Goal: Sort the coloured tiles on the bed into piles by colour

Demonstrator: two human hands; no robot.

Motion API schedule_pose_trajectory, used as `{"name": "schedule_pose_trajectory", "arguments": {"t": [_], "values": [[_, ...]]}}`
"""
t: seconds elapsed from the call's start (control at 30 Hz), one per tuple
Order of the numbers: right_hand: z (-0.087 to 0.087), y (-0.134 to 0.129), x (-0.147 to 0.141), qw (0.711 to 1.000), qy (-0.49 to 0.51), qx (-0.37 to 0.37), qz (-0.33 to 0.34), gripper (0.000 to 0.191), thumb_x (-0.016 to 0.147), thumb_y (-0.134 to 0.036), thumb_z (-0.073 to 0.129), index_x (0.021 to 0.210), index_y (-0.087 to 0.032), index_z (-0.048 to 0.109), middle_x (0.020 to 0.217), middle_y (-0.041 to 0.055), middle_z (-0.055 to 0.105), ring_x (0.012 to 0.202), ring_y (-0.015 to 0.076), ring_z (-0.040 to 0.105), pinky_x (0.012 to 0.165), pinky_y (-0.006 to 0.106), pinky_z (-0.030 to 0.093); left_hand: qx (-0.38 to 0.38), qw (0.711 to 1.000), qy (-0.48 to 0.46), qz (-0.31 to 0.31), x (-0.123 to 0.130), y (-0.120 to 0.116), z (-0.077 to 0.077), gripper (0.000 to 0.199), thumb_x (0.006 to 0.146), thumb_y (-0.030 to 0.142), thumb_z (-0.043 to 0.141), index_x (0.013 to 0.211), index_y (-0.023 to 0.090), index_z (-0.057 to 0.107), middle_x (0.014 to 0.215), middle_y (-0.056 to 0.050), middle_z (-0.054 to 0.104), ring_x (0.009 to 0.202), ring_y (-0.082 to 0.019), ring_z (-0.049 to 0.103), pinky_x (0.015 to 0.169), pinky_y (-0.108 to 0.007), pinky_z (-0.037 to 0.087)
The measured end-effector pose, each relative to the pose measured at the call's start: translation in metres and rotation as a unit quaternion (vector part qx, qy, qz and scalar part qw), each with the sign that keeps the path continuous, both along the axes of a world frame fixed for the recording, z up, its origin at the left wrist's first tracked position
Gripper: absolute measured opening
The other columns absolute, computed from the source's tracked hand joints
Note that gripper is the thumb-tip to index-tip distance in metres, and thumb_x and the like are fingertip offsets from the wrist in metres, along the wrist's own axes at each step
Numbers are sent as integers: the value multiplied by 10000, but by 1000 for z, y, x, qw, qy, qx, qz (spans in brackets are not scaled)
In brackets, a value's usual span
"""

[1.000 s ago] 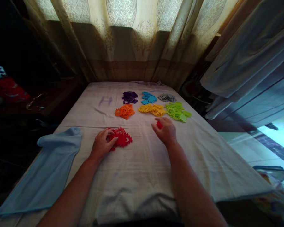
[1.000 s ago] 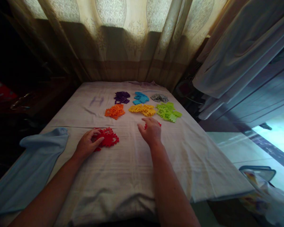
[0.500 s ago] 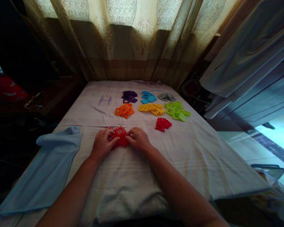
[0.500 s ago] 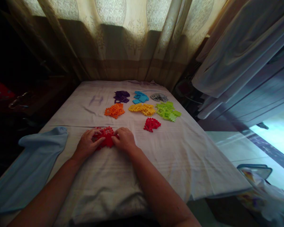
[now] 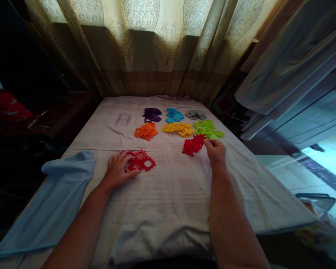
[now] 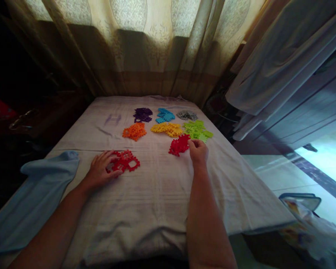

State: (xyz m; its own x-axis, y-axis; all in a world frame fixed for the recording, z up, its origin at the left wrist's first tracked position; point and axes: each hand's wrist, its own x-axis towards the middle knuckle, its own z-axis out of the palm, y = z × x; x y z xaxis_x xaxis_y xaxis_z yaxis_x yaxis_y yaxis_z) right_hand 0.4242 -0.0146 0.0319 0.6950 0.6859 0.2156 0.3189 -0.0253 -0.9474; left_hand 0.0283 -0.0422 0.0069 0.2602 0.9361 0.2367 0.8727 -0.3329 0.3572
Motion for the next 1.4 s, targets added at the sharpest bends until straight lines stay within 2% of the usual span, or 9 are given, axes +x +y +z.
{"name": "schedule_pose_trajectory", "arguments": {"t": [0.13,0.4,0.6,0.83,1.03,1.17,1.3,1.4], "values": [[-14,5,8,1000,-5,-3,-27,293,633,-473,649,704,-189,671,673,39,690,672,201,625,678,328,499,-13,1000,20,-6,-1,0,-1,619,697,601,709,1191,235,632,1503,-154,464,1431,-384,337,1149,-624,227],[-27,9,9,998,-25,-32,-41,325,656,-492,619,724,-185,698,718,60,723,720,232,649,702,346,512,0,1000,15,-16,0,-1,-2,534,722,558,693,1157,252,643,1471,-130,502,1412,-369,371,1143,-616,246],[-27,6,6,997,-43,-54,-39,321,690,-426,558,792,-178,734,802,90,747,793,256,662,751,359,513,2,999,11,-38,2,-4,4,537,762,492,661,1239,248,627,1457,-124,528,1403,-362,398,1145,-621,251],[-29,7,4,997,-55,-41,-20,353,697,-401,541,858,-163,747,824,92,753,763,246,659,754,360,521,27,998,-13,-54,6,-6,6,554,772,424,659,1299,269,589,1368,-88,619,1332,-320,499,1144,-549,310],[-15,1,-16,982,-184,-24,-32,351,757,-326,464,891,-155,740,922,120,741,881,256,651,867,397,497,30,998,-29,-50,7,-6,8,556,804,388,618,1348,293,554,1323,-62,655,1234,-284,585,1154,-538,308],[-1,-7,-46,964,-263,7,44,295,816,-284,462,910,-185,723,953,105,724,967,255,629,949,414,461,49,995,-59,-58,8,-6,8,483,868,376,531,1341,282,564,1297,-52,672,1187,-259,616,1139,-490,356],[5,-16,-85,936,-311,29,161,252,862,-248,475,917,-212,719,965,92,721,989,244,622,962,394,453,60,993,-99,-25,11,-8,9,459,902,378,469,1329,248,574,1195,-60,717,1081,-243,666,1026,-416,481],[5,-25,-113,903,-335,41,265,237,891,-273,509,977,-206,720,970,88,722,979,227,632,945,357,460,56,990,-129,0,16,-11,11,460,912,399,481,1338,247,559,1135,-46,732,1018,-219,690,940,-352,533]]}}
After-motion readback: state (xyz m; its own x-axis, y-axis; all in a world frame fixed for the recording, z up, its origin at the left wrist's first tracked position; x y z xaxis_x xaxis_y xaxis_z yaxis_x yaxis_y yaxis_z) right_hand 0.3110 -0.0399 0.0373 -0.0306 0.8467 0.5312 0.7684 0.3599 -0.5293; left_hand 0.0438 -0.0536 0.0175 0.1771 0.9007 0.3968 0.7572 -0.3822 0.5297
